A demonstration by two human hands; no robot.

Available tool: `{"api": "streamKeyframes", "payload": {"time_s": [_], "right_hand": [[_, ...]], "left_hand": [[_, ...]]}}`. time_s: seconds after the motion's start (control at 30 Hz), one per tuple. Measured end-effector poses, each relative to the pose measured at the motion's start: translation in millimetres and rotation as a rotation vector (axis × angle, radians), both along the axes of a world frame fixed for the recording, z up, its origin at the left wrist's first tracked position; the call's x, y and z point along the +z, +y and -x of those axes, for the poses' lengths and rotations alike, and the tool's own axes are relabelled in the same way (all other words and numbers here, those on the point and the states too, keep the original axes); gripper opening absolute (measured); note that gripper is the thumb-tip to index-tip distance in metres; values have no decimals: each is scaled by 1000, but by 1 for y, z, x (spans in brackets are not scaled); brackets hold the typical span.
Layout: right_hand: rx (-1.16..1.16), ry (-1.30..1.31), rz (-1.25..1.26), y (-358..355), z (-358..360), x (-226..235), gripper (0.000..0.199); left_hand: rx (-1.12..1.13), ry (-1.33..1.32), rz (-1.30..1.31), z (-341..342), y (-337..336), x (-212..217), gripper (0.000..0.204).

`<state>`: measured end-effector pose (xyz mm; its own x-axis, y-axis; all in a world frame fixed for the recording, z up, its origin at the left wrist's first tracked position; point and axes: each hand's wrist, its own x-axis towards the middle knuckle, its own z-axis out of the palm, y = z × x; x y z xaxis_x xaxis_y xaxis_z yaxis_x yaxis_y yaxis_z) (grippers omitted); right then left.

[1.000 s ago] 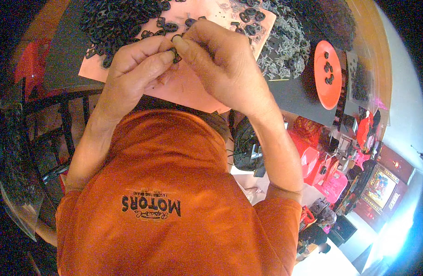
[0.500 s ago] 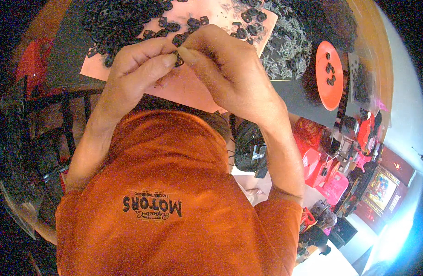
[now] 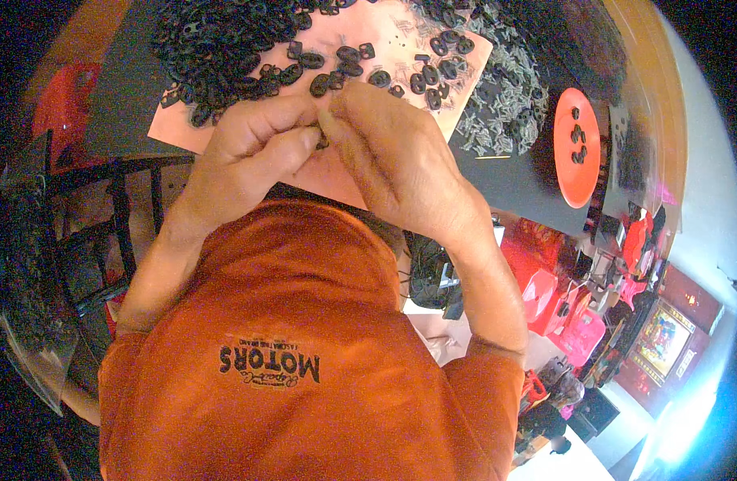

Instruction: The person repeatedly picks up small black plastic buckles and metal springs from a table, inserts the springs into the buckles, and places the assembled units onto a pink sheet. The process is continuous and repetitive throughout the clip.

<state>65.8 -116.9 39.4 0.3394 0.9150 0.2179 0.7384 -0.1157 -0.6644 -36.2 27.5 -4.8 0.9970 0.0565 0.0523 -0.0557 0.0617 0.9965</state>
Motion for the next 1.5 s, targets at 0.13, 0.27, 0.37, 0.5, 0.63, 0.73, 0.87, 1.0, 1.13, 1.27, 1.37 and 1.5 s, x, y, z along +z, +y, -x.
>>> {"api": "streamKeyframes", "payload": {"time_s": [0.13,0.27,0.37,0.5,0.63,0.73,0.87,1.0,1.13,1.27,1.37,1.5], "right_hand": [[44,-43,-56,0,-3,-8,7],[81,-15,-34,-2,-6,-7,8],[92,195,61,0,-12,5,9],[-74,87,106,7,-31,4,12],[23,-223,92,32,-50,-12,17],[66,-348,151,49,-49,-11,15],[100,-474,224,58,-52,6,12],[61,-446,322,57,-51,17,14],[-13,-312,293,55,-53,22,13],[5,-305,287,56,-53,23,14],[67,-356,311,59,-55,16,15],[13,-325,413,63,-52,17,19]], "left_hand": [[58,-113,9,-3,-5,-2,13],[-58,-11,-105,-1,5,2,15],[-27,-32,-107,0,5,0,16],[-1,-4,-44,1,4,3,17],[-17,30,-38,2,7,6,17],[14,-17,-42,1,4,1,17],[14,-41,-69,1,4,-1,17],[6,-26,-96,0,6,-1,16],[4,-50,-59,0,5,-1,16],[7,-26,-99,1,7,1,16],[20,-33,-107,1,6,-1,15],[21,-40,-121,1,7,0,15]]}}
